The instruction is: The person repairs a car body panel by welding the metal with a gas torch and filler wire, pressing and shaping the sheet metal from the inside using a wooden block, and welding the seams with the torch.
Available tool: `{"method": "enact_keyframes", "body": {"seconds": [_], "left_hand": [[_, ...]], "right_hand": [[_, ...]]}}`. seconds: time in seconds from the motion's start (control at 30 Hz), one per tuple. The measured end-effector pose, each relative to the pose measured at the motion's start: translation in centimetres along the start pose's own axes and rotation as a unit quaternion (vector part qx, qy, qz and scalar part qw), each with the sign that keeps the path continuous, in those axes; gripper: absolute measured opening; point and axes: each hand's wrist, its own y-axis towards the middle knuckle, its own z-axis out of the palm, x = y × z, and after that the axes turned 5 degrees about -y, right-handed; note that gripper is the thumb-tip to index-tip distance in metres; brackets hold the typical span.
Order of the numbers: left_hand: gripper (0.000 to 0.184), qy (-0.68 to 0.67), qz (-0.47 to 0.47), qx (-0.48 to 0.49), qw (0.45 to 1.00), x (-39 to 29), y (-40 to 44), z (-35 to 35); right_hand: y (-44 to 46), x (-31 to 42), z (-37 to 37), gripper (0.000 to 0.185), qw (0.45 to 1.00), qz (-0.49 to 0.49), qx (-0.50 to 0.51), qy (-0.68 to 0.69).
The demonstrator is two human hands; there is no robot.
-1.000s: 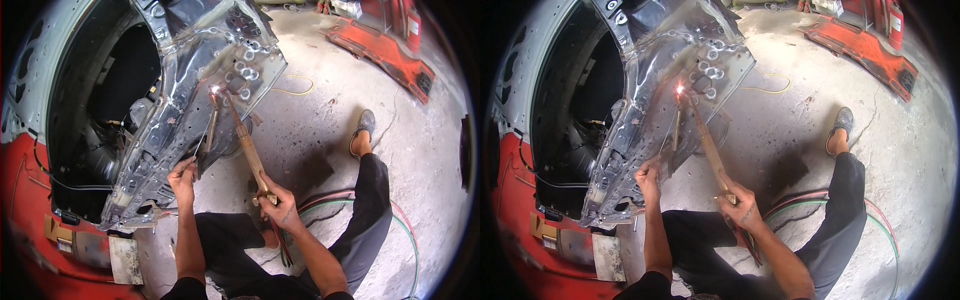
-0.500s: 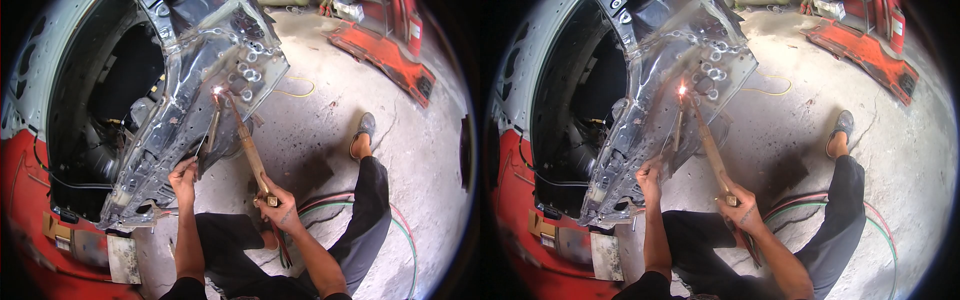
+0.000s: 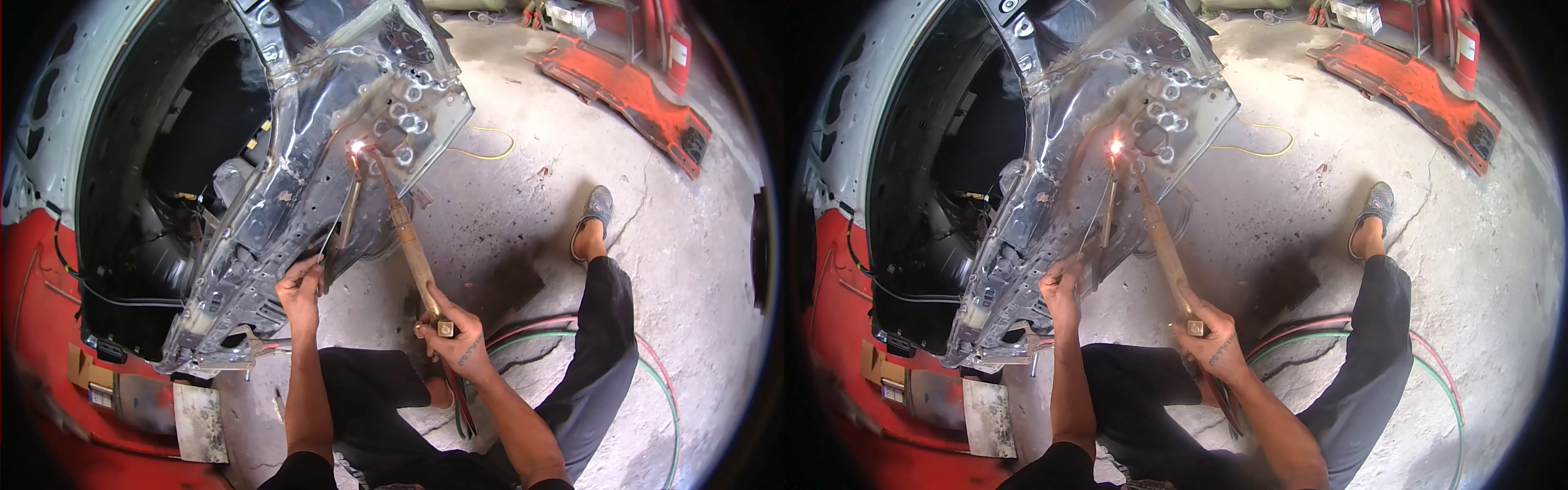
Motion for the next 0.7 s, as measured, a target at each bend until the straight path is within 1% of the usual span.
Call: {"method": "enact_keyframes", "body": {"seconds": [0.1,0.2,0.4,0.5,0.6,0.7], "left_hand": [[0.019,0.003,-0.001,0.001,1.0,-0.02,0.01,0.02],[0.018,-0.002,-0.001,0.0,1.0,0.01,0.04,0.03],[0.018,-0.006,0.001,0.001,1.0,0.0,0.1,0.16],[0.017,-0.005,0.002,0.002,1.0,-0.01,0.1,0.19],[0.018,0.002,0.003,-0.001,1.0,-0.13,0.08,0.25],[0.018,0.007,0.003,-0.002,1.0,-0.08,0.08,0.17]], "right_hand": [[-0.01,-0.07,-0.05,0.07,1.0,-0.001,0.002,-0.002],[-0.08,0.55,0.04,0.069,1.0,0.025,-0.005,0.006],[-0.05,0.75,0.0,0.07,1.0,0.024,-0.005,0.004],[-0.03,0.24,-0.08,0.07,1.0,0.004,0.002,-0.006],[-0.06,0.82,0.0,0.07,0.999,0.03,-0.005,0.007],[-0.05,0.6,0.03,0.07,1.0,0.03,-0.006,0.008]]}}
